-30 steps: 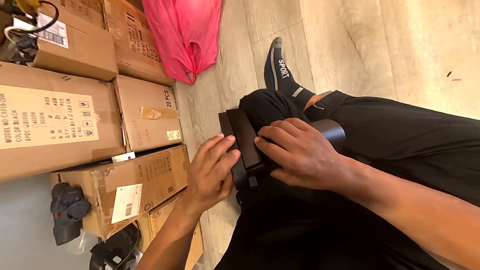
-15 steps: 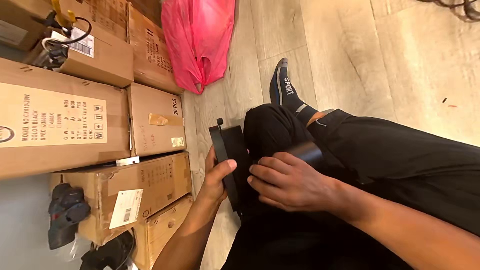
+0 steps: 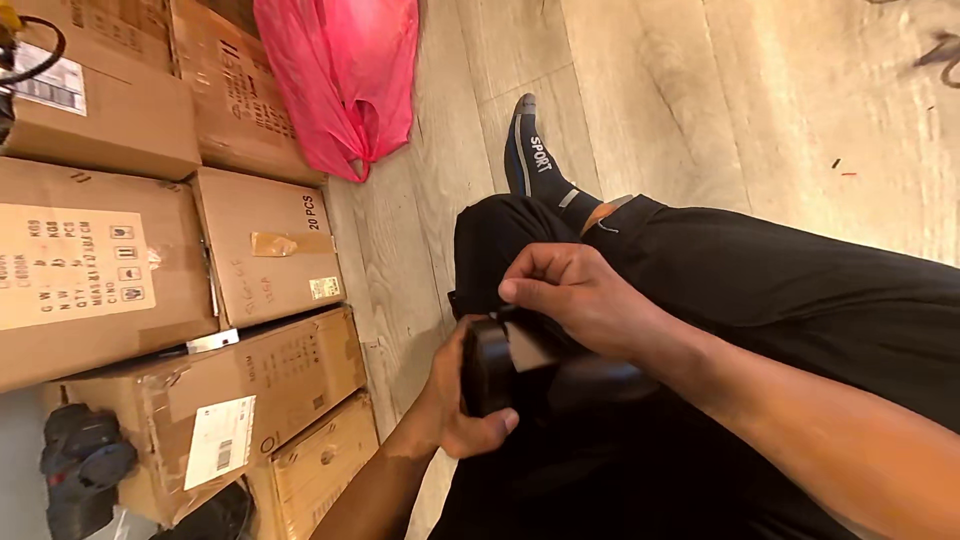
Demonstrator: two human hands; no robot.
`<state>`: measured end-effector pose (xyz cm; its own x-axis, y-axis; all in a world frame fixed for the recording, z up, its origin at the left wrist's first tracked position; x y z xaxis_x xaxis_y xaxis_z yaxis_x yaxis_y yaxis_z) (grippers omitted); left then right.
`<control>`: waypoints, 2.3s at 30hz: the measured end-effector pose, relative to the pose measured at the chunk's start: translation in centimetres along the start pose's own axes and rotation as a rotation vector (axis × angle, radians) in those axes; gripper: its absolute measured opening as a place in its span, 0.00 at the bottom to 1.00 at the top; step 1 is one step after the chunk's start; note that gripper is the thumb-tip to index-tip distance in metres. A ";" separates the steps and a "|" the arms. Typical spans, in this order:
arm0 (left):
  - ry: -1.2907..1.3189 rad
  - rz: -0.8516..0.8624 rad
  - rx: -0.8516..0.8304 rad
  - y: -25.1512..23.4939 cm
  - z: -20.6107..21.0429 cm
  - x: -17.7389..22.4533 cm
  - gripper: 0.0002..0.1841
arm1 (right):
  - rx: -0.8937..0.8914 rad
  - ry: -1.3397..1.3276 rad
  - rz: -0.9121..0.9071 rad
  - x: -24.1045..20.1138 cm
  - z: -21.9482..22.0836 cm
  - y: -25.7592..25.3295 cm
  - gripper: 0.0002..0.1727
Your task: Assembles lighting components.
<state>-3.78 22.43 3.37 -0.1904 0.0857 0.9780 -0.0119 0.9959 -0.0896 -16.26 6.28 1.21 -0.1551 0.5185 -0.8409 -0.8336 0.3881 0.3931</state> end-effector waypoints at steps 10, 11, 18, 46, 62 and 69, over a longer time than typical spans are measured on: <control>0.334 -0.024 0.085 0.4 -0.3 -2.9 0.39 | 0.193 0.570 -0.769 0.8 1.3 1.4 0.27; 0.367 -0.032 0.078 0.6 -0.2 -3.1 0.39 | 0.238 0.642 -0.847 1.0 1.5 1.5 0.27; 0.323 -0.039 0.055 0.3 -0.1 -3.0 0.41 | 0.062 0.377 -0.594 0.5 0.9 1.0 0.16; 0.089 -0.334 0.698 -2.5 -7.2 -0.7 0.22 | -0.157 1.030 -0.249 0.3 -1.9 0.0 0.61; -0.423 -0.034 0.012 -5.1 -7.0 4.5 0.37 | -0.483 0.183 -0.140 -1.1 -3.8 0.8 0.26; -0.558 -0.105 -0.104 -4.5 -4.3 1.1 0.46 | -0.295 0.632 0.108 0.0 -1.7 0.4 0.41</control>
<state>0.32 18.11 5.63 -0.6826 -0.0138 0.7307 0.0324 0.9983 0.0490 -17.46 5.15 0.74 -0.4490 -0.0340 -0.8929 -0.8912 0.0903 0.4446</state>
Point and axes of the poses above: each hand's wrist, its own y-axis away from the middle knuckle, its own z-axis out of the palm, x = y × z, the point moved 3 cm from there along -y, towards the middle knuckle, and after that the axes turned 9 degrees about z, right-handed, at the moved point
